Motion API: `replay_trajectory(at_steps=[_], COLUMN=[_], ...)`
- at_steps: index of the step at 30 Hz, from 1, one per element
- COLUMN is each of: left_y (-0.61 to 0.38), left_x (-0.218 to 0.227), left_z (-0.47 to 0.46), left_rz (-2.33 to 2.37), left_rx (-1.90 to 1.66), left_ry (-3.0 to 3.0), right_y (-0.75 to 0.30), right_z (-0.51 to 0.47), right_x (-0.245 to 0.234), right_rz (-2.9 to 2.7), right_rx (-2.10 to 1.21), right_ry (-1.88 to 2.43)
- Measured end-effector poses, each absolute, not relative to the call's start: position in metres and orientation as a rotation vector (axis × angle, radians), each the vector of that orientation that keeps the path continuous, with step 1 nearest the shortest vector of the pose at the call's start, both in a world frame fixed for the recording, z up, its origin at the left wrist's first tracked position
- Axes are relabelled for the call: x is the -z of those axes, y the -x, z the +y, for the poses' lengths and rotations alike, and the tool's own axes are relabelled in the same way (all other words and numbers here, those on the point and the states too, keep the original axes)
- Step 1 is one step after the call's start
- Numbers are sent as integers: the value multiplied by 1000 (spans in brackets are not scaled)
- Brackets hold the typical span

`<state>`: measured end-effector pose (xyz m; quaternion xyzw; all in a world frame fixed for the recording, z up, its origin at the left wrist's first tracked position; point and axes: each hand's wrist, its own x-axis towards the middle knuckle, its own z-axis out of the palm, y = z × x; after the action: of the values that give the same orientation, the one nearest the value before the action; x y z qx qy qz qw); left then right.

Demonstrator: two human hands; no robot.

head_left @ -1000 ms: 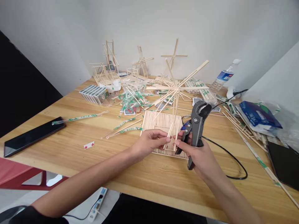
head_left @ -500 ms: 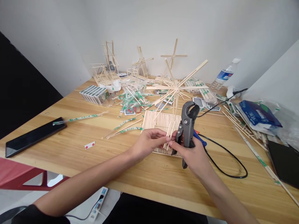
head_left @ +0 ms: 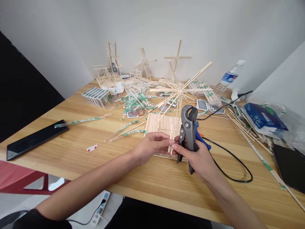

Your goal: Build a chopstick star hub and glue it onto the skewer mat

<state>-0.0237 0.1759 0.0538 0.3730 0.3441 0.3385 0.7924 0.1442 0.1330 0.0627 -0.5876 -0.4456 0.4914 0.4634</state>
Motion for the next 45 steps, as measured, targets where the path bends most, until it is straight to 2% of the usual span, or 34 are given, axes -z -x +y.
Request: replay_trajectory(at_steps=[45], left_y=[26], left_x=[-64], left_z=[172], left_rz=[749], left_rx=[-641], left_ry=[-844], right_y=[-156], right_z=[127], right_x=[-67], right_rz=[-1271], right_rx=[-1136], right_ry=[1464])
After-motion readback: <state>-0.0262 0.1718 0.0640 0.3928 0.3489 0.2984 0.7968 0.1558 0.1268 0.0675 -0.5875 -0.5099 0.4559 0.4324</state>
